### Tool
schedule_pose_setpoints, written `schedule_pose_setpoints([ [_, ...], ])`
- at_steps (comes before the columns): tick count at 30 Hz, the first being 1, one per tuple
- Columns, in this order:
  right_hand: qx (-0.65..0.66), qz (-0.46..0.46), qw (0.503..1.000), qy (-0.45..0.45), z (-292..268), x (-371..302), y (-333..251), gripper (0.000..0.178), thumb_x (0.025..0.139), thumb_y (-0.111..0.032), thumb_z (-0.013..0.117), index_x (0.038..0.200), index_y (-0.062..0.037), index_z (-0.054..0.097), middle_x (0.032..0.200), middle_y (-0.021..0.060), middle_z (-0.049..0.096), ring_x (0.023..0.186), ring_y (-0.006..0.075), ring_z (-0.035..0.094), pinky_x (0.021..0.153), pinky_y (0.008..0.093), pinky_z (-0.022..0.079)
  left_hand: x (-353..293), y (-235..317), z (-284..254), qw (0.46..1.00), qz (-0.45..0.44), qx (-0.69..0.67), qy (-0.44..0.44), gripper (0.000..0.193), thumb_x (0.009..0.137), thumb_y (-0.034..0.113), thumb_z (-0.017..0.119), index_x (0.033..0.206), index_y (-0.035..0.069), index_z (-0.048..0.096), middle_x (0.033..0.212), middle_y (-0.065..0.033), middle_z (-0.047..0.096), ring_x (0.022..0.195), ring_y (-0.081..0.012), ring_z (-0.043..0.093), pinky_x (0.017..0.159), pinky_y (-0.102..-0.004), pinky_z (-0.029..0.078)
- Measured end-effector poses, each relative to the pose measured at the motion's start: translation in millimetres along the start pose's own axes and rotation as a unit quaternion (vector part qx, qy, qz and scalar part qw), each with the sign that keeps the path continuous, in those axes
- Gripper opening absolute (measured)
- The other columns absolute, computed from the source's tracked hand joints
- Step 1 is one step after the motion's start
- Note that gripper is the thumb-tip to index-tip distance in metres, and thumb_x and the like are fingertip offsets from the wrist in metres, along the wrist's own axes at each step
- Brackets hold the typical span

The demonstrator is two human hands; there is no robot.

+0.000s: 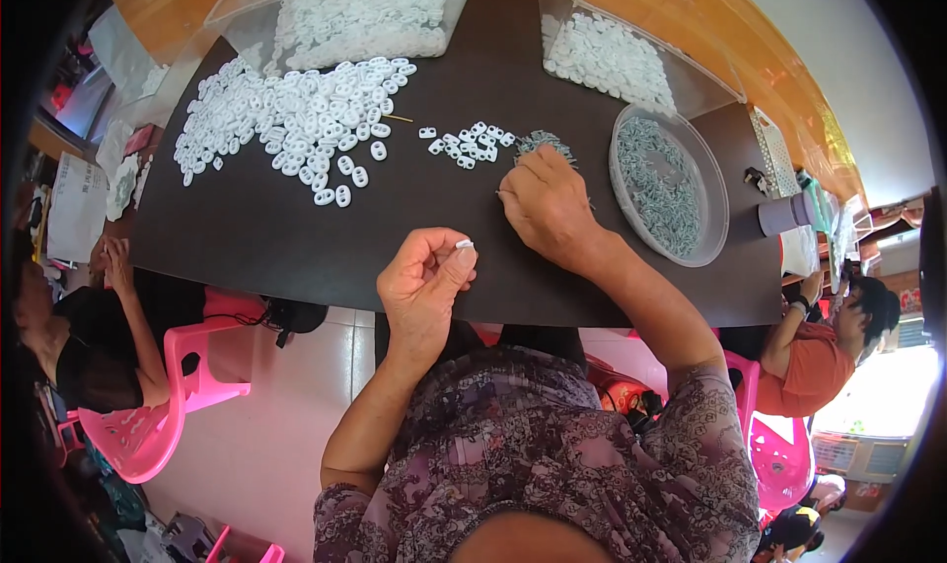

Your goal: Assembling small white plastic components by inserting tiny metal pins into them.

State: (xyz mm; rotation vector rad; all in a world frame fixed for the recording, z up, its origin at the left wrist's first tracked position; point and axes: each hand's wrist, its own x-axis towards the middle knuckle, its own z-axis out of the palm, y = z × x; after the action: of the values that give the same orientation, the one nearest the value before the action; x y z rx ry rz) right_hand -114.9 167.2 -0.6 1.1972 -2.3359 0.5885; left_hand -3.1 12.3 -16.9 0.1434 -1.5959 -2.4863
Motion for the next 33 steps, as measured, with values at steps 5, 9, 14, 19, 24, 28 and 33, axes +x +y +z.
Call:
schedule_pose_setpoints([
  [5,0.145,0.063,0.987,-0.009,-22.6,-1.3,-30.1,0.014,0.069,0.005,0.064,0.076,-0.0032,0.055,0.069,0.0070,0.053,0.064,0.0226,0.054,0.055,0.0333,0.044,4.1,4.6,4.6,0.999,0.002,-0.035,0.034,0.012,0.087,0.008,0.063,0.094,-0.001,0.058,0.081,-0.0036,0.061,0.068,-0.0075,0.057,0.060,-0.0192,0.047],
  [9,0.203,0.081,0.975,-0.030,-27.8,-1.2,-48.1,0.016,0.070,0.006,0.065,0.079,-0.0031,0.055,0.072,0.0066,0.055,0.063,0.0188,0.055,0.054,0.0295,0.044,3.7,3.8,9.8,0.998,0.025,-0.049,0.027,0.011,0.088,0.006,0.062,0.095,-0.001,0.058,0.082,-0.0043,0.062,0.068,-0.0074,0.057,0.060,-0.0193,0.047],
  [14,0.243,0.144,0.959,-0.023,-32.5,1.5,-55.3,0.017,0.074,0.005,0.064,0.088,-0.0023,0.058,0.078,0.0051,0.055,0.065,0.0134,0.054,0.058,0.0262,0.045,-0.8,6.8,8.9,0.998,0.012,-0.047,0.029,0.012,0.088,0.006,0.062,0.096,-0.003,0.060,0.082,-0.0048,0.062,0.067,-0.0076,0.056,0.059,-0.0197,0.047],
  [19,0.292,0.168,0.941,-0.010,-31.7,1.0,-57.6,0.018,0.073,0.003,0.065,0.087,-0.0050,0.057,0.071,0.0051,0.052,0.061,0.0177,0.052,0.053,0.0298,0.043,-5.5,12.8,9.8,0.998,-0.002,-0.062,0.028,0.014,0.088,0.007,0.061,0.096,-0.004,0.061,0.081,-0.0047,0.061,0.066,-0.0080,0.056,0.057,-0.0201,0.047],
  [24,0.290,0.159,0.944,-0.010,-33.1,1.0,-58.3,0.017,0.073,0.003,0.065,0.086,-0.0044,0.057,0.071,0.0057,0.052,0.061,0.0174,0.052,0.053,0.0291,0.043,-7.1,12.6,10.1,0.999,-0.002,-0.027,0.031,0.012,0.089,0.007,0.060,0.096,-0.003,0.061,0.080,-0.0038,0.061,0.066,-0.0075,0.056,0.057,-0.0196,0.047],
  [28,0.278,0.151,0.948,-0.025,-33.6,1.9,-58.7,0.017,0.072,0.003,0.065,0.085,-0.0042,0.057,0.070,0.0060,0.052,0.061,0.0182,0.053,0.053,0.0297,0.043,-8.4,11.3,9.8,0.999,-0.007,-0.018,0.033,0.012,0.089,0.007,0.060,0.095,-0.002,0.061,0.080,-0.0028,0.060,0.066,-0.0068,0.055,0.057,-0.0191,0.046],
  [33,0.280,0.140,0.949,-0.024,-34.2,3.5,-60.5,0.017,0.072,0.003,0.065,0.085,-0.0041,0.057,0.070,0.0065,0.053,0.061,0.0191,0.052,0.053,0.0301,0.043,-9.9,12.2,8.9,0.999,-0.003,-0.012,0.031,0.011,0.089,0.008,0.061,0.095,-0.002,0.061,0.079,-0.0018,0.060,0.065,-0.0055,0.054,0.057,-0.0178,0.045],
])
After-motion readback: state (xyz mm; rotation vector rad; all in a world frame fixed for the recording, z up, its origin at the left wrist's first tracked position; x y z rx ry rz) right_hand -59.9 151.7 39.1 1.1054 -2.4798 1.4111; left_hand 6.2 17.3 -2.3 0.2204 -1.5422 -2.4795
